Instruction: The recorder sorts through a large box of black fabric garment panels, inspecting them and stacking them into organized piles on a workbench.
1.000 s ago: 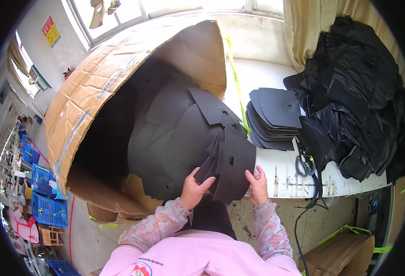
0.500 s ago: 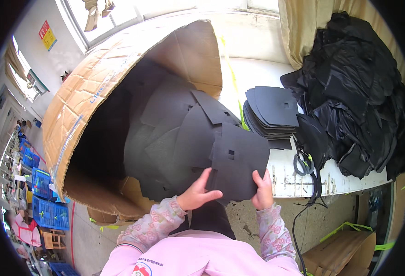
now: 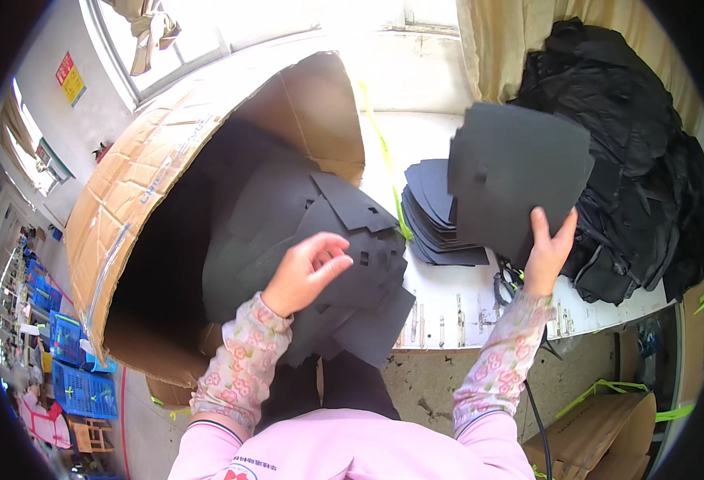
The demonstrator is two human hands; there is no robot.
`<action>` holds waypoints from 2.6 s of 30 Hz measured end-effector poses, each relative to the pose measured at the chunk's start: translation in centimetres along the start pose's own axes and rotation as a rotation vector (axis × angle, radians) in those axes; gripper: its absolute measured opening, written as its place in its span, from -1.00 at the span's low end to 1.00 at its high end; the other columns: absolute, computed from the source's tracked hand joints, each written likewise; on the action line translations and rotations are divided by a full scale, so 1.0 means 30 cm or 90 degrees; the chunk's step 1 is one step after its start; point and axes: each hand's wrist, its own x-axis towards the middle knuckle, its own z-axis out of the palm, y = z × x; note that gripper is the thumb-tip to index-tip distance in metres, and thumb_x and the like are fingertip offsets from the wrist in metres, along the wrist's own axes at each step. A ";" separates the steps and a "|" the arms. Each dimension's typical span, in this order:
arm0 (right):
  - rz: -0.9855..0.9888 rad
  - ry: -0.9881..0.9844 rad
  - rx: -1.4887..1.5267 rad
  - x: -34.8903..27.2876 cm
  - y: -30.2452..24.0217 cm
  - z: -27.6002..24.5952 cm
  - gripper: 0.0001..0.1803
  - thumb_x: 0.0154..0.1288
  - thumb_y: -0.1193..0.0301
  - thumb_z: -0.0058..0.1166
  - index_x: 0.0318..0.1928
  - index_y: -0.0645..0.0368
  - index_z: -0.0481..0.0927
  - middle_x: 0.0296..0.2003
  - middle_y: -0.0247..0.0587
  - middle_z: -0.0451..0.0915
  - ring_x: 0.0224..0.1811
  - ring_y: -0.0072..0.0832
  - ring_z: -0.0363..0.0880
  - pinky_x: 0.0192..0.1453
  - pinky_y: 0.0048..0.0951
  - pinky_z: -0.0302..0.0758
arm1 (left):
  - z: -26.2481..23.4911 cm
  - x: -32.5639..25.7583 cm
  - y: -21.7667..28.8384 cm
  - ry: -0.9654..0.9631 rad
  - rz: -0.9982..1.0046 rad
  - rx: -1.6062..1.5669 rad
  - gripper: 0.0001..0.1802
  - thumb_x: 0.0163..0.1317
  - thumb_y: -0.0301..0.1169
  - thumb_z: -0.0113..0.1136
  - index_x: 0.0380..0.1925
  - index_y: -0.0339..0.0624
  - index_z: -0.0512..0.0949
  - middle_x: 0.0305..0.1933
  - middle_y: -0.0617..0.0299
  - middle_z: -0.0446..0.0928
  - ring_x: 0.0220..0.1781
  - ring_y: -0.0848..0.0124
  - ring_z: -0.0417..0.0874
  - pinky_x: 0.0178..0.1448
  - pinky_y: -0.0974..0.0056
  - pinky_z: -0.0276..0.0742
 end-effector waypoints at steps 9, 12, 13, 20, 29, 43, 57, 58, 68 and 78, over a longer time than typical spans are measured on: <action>-0.303 0.053 -0.372 0.261 -0.013 0.132 -0.49 0.17 0.52 0.27 0.17 0.06 0.53 -0.09 -0.19 0.61 -0.04 -0.29 0.60 0.07 -0.41 0.49 | 0.018 -0.112 -0.068 0.089 -0.007 0.008 -0.80 0.21 -0.47 0.30 -0.18 -0.29 0.60 -0.27 0.26 0.60 -0.31 0.54 0.56 -0.17 0.43 0.49; -0.458 0.022 -0.759 0.262 -0.064 0.248 -0.44 0.11 0.53 0.11 0.17 -0.17 0.59 -0.32 -0.32 0.47 -0.28 -0.33 0.48 -0.24 -0.26 0.42 | -0.009 -0.135 -0.057 0.129 0.010 0.040 -0.82 0.20 -0.48 0.29 -0.20 -0.28 0.61 -0.23 0.22 0.59 -0.28 0.48 0.58 -0.13 0.41 0.49; -0.446 -0.018 -0.828 0.255 -0.043 0.298 -0.45 0.13 0.49 0.05 0.17 -0.21 0.60 -0.28 -0.35 0.48 -0.23 -0.33 0.47 -0.23 -0.25 0.39 | -0.017 -0.142 -0.054 0.155 0.021 0.059 -0.83 0.20 -0.48 0.29 -0.20 -0.26 0.61 -0.21 0.21 0.59 -0.26 0.45 0.59 -0.11 0.40 0.49; -0.064 -0.395 -1.009 -0.077 0.642 0.397 -0.62 0.37 0.23 -0.05 0.15 -0.01 0.54 0.00 -0.23 0.53 0.11 -0.31 0.45 0.12 -0.12 0.41 | -0.032 -0.126 -0.085 0.178 0.035 0.177 -0.76 0.15 -0.42 0.33 -0.17 -0.17 0.60 -0.04 0.17 0.55 0.00 0.27 0.54 0.02 0.27 0.46; -0.104 -0.624 -0.536 -0.136 0.371 0.512 -0.14 0.16 -0.07 0.26 0.37 0.07 0.29 0.26 -0.01 0.39 0.31 -0.07 0.35 0.35 -0.06 0.28 | -0.070 -0.150 -0.134 0.214 0.007 0.260 -0.60 0.12 -0.38 0.37 -0.03 -0.18 0.54 0.04 0.08 0.49 0.06 0.19 0.51 0.03 0.25 0.46; -0.255 -0.642 -0.287 -0.349 0.287 0.620 -0.75 0.33 0.23 0.08 -0.10 0.07 0.62 -0.24 -0.17 0.65 -0.20 -0.17 0.65 -0.14 -0.20 0.59 | -0.050 -0.137 -0.246 0.186 -0.110 0.124 -0.29 0.07 -0.52 0.34 0.25 -0.15 0.28 -0.23 0.05 0.49 -0.29 0.21 0.55 -0.08 0.25 0.50; 0.033 -0.747 -0.490 -0.377 0.233 0.754 -0.33 0.28 0.26 0.05 0.32 0.33 0.23 -0.02 0.24 0.55 0.05 0.05 0.58 0.10 -0.13 0.56 | -0.054 -0.190 -0.212 0.207 -0.071 0.182 -0.38 0.16 -0.58 0.17 0.27 -0.24 0.32 0.17 -0.11 0.51 0.16 0.03 0.58 0.24 0.20 0.44; -0.013 -0.726 -0.516 -0.369 0.224 0.739 -0.39 0.28 0.36 0.01 0.29 0.35 0.27 -0.01 0.23 0.56 0.06 0.02 0.59 0.12 -0.15 0.55 | -0.058 -0.193 -0.205 0.209 -0.082 0.195 -0.38 0.15 -0.57 0.18 0.27 -0.23 0.32 0.18 -0.11 0.51 0.16 0.01 0.57 0.25 0.19 0.44; -0.430 -0.668 -0.178 -0.663 0.078 0.341 -0.44 0.12 0.49 0.14 0.20 0.19 0.48 0.20 0.11 0.44 0.31 -0.02 0.40 0.43 0.12 0.20 | -0.076 -0.219 -0.281 0.298 -0.036 0.144 -0.55 0.20 -0.56 0.11 0.14 -0.23 0.46 0.05 -0.04 0.54 0.05 0.10 0.58 0.16 0.21 0.45; 0.173 -0.293 -0.234 -0.828 0.173 0.239 -0.09 0.20 0.17 0.31 0.39 0.35 0.12 0.37 0.33 0.13 0.48 0.12 0.02 0.54 -0.08 -0.06 | -0.177 -0.201 -0.184 0.400 -0.012 0.468 -0.50 0.29 -0.20 0.21 0.16 -0.20 0.45 0.32 -0.14 0.32 0.39 -0.04 0.25 0.43 0.02 0.15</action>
